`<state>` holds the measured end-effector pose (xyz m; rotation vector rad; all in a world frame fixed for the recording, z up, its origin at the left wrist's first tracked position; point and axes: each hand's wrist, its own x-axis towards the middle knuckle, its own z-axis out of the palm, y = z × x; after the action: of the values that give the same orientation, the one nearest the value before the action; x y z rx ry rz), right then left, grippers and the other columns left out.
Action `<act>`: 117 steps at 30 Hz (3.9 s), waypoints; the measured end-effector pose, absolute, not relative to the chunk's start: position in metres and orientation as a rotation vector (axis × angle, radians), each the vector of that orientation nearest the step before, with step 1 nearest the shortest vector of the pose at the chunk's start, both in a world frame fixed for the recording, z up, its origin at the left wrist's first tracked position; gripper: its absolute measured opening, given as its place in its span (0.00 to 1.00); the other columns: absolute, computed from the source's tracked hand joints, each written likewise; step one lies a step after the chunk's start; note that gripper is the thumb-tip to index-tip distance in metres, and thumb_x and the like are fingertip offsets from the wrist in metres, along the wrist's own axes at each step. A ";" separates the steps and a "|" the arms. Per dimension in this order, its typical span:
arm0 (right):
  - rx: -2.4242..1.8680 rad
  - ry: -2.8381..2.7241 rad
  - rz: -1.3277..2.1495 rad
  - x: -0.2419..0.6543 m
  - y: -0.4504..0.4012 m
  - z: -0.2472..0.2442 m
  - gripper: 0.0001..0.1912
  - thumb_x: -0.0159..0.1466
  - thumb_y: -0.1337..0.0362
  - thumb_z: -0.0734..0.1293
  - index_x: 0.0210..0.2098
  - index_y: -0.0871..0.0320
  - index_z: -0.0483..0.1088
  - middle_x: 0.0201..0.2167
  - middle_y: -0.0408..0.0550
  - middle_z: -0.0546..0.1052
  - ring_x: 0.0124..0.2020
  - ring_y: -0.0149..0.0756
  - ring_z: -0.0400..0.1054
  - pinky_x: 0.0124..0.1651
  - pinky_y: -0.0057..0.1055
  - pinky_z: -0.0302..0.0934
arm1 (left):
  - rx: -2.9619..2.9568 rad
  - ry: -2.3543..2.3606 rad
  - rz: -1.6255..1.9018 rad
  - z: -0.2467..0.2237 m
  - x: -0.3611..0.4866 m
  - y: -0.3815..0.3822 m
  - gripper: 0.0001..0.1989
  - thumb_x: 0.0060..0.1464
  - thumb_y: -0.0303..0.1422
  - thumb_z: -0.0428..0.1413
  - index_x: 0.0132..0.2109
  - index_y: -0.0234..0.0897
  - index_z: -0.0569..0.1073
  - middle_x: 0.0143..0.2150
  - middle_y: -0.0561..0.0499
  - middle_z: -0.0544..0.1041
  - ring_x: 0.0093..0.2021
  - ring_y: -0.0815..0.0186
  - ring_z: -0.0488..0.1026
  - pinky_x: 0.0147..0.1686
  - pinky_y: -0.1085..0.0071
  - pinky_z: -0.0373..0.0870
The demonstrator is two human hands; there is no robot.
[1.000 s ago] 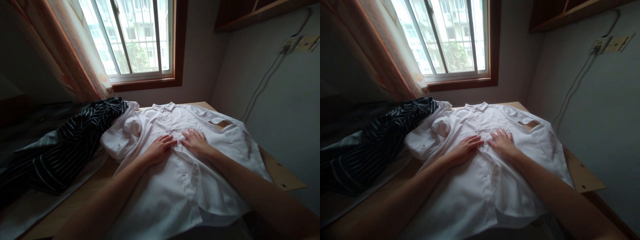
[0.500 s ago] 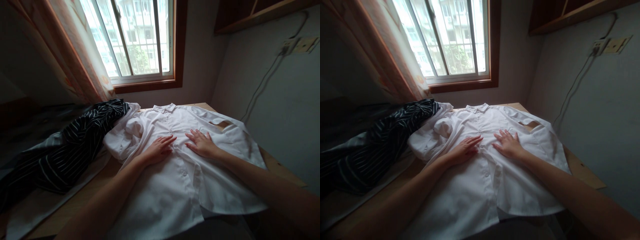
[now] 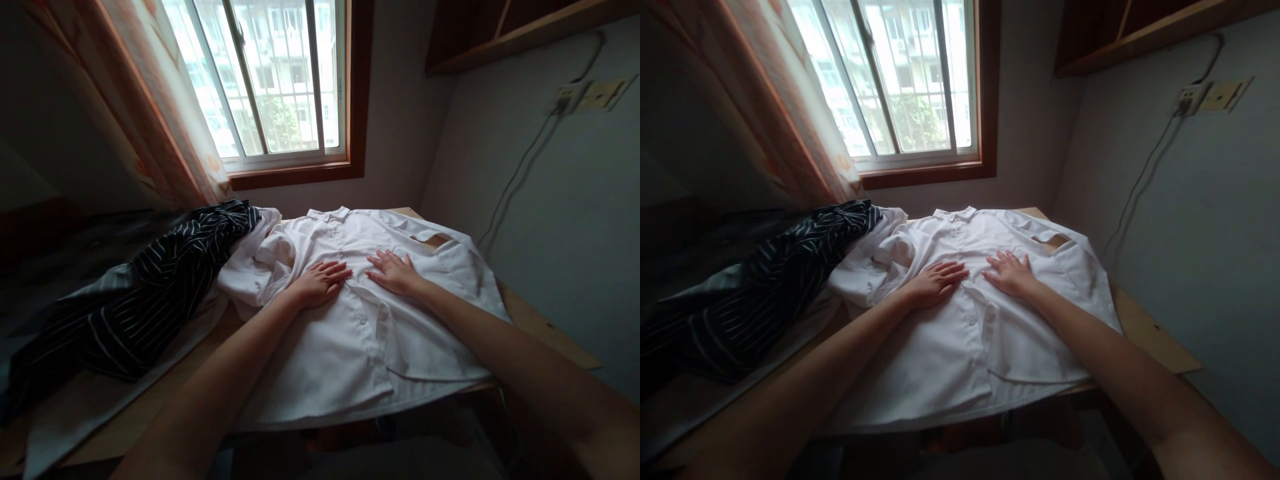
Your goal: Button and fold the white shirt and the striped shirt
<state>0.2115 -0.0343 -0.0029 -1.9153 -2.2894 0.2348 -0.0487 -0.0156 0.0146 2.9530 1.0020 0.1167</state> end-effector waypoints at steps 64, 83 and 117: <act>-1.200 -2.273 1.672 0.204 -0.084 0.042 0.12 0.52 0.59 0.70 0.30 0.60 0.69 0.24 0.39 0.67 0.26 0.28 0.59 0.28 0.25 0.52 | 2.539 1.266 0.248 0.027 -0.008 -0.114 0.10 0.54 0.41 0.61 0.38 0.41 0.78 0.41 0.48 0.77 0.45 0.57 0.72 0.46 0.62 0.65; -1.179 -2.366 1.535 0.201 -0.087 0.040 0.11 0.57 0.59 0.68 0.33 0.60 0.70 0.26 0.39 0.68 0.28 0.29 0.60 0.30 0.26 0.53 | 2.565 1.277 0.264 0.029 -0.009 -0.120 0.06 0.56 0.37 0.57 0.38 0.42 0.78 0.39 0.48 0.76 0.43 0.58 0.70 0.44 0.62 0.63; -1.190 -2.302 1.405 0.191 -0.099 0.046 0.08 0.56 0.62 0.68 0.32 0.60 0.72 0.26 0.41 0.71 0.28 0.29 0.61 0.29 0.25 0.53 | 1.972 1.105 0.354 0.030 -0.023 -0.104 0.12 0.50 0.39 0.58 0.34 0.34 0.79 0.29 0.52 0.77 0.31 0.66 0.70 0.30 0.74 0.61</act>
<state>0.1914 -0.0995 0.0464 -1.1898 -2.3021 1.4045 -0.0230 -0.1039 0.0302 1.9722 1.1046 0.3541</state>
